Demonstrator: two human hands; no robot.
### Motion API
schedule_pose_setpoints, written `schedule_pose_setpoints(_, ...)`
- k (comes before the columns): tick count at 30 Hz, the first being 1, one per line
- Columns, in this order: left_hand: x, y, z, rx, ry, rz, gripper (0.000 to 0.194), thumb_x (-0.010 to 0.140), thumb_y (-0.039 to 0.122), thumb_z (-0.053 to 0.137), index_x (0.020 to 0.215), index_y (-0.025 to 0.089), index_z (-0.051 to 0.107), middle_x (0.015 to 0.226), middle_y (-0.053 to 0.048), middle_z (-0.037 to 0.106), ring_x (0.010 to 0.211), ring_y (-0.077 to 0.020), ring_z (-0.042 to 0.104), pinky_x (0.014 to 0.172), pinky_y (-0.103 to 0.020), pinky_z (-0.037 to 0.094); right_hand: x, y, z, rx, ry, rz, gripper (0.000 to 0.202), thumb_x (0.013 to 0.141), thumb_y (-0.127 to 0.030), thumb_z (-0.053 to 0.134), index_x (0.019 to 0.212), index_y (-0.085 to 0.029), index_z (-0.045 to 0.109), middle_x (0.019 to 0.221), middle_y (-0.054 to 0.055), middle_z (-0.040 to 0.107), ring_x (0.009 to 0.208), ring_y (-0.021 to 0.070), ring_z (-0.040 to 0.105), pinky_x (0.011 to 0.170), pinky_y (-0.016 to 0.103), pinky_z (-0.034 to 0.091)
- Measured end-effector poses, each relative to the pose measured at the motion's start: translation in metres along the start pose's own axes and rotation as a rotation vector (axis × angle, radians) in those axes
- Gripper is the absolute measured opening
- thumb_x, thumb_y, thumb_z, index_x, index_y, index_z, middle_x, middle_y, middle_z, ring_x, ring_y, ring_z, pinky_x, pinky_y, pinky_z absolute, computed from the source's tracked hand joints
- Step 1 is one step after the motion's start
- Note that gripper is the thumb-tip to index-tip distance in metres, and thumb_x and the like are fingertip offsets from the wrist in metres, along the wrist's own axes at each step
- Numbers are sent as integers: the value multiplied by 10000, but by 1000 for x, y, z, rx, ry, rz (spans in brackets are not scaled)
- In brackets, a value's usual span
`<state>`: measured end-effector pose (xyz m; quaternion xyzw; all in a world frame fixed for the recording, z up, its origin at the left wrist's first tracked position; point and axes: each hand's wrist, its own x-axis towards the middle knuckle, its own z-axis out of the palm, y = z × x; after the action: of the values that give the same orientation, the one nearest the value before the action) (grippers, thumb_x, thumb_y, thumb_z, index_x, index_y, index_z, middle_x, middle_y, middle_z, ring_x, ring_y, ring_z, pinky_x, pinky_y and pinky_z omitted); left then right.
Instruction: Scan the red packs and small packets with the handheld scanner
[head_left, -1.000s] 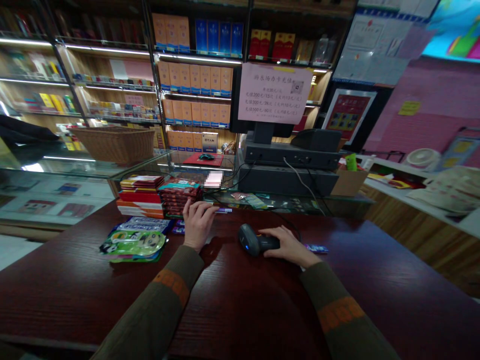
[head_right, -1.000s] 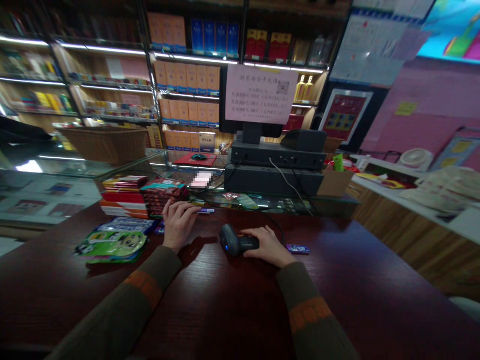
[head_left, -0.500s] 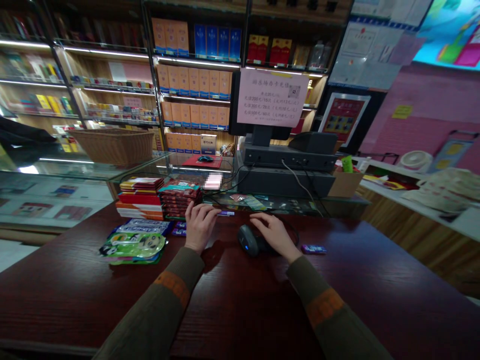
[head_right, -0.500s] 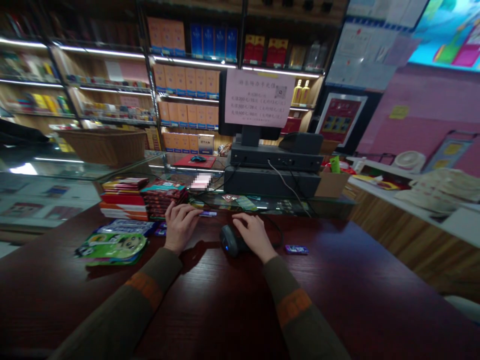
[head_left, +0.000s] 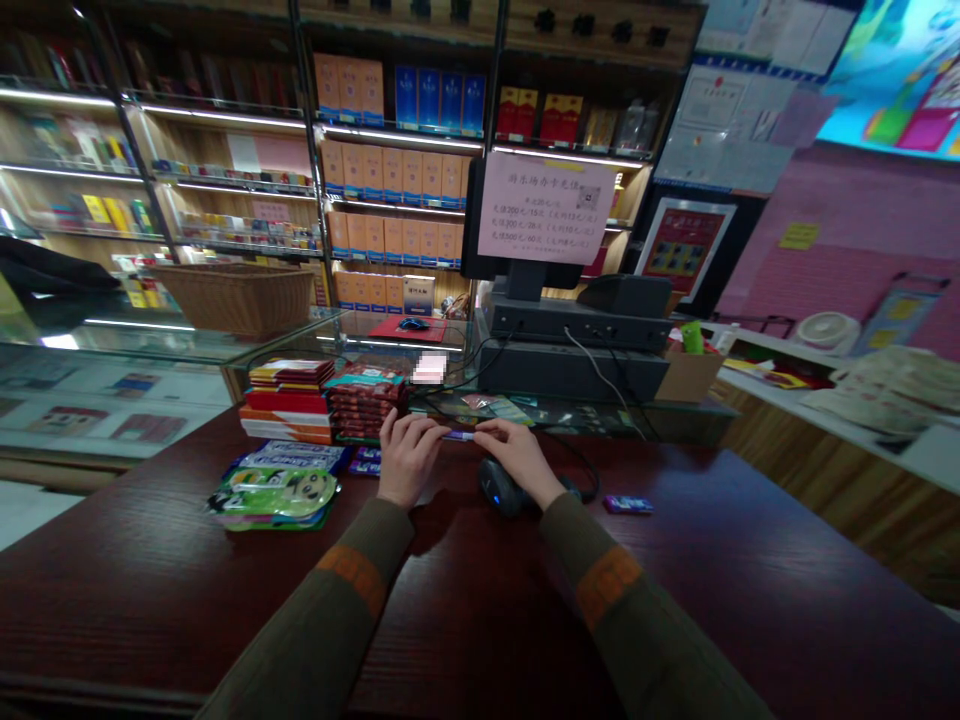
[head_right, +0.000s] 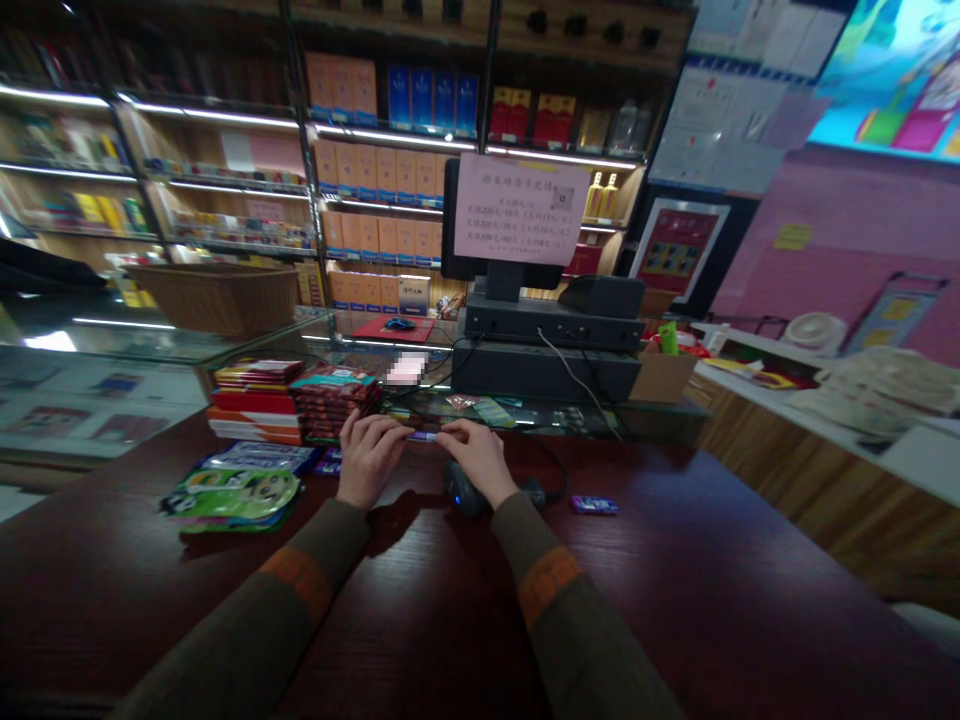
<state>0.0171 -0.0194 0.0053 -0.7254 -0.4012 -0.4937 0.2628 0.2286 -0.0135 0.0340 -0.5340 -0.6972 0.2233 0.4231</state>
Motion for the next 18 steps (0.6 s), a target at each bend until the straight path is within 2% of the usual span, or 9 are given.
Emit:
schedule_pose_setpoints(10,0,-2,-1,-11,-4,2,150,939,211,575,973,264,711,941,-22,719,1051,-204,607,1178,-472,271,0,-11,8,25,-6,12,118,748,-333,725,819,-239,735,825,3,764,802,211,715,800,336,532)
schedule_pose_setpoints(14,1,-8,-11,9,-36,0,147,939,220,567,976,259,704,946,-26,722,1049,-210,607,1172,-478,276,-3,-26,14,-3,29,-7,81,739,-311,715,775,-239,718,815,-3,758,813,210,710,806,328,518)
schedule_pose_setpoints(18,-2,-22,-25,51,-89,-11,153,942,224,568,1002,266,702,992,-26,733,1054,-215,606,1187,-487,245,-5,-42,26,-35,75,-29,58,758,-306,702,770,-251,717,824,-9,760,835,210,703,831,328,506)
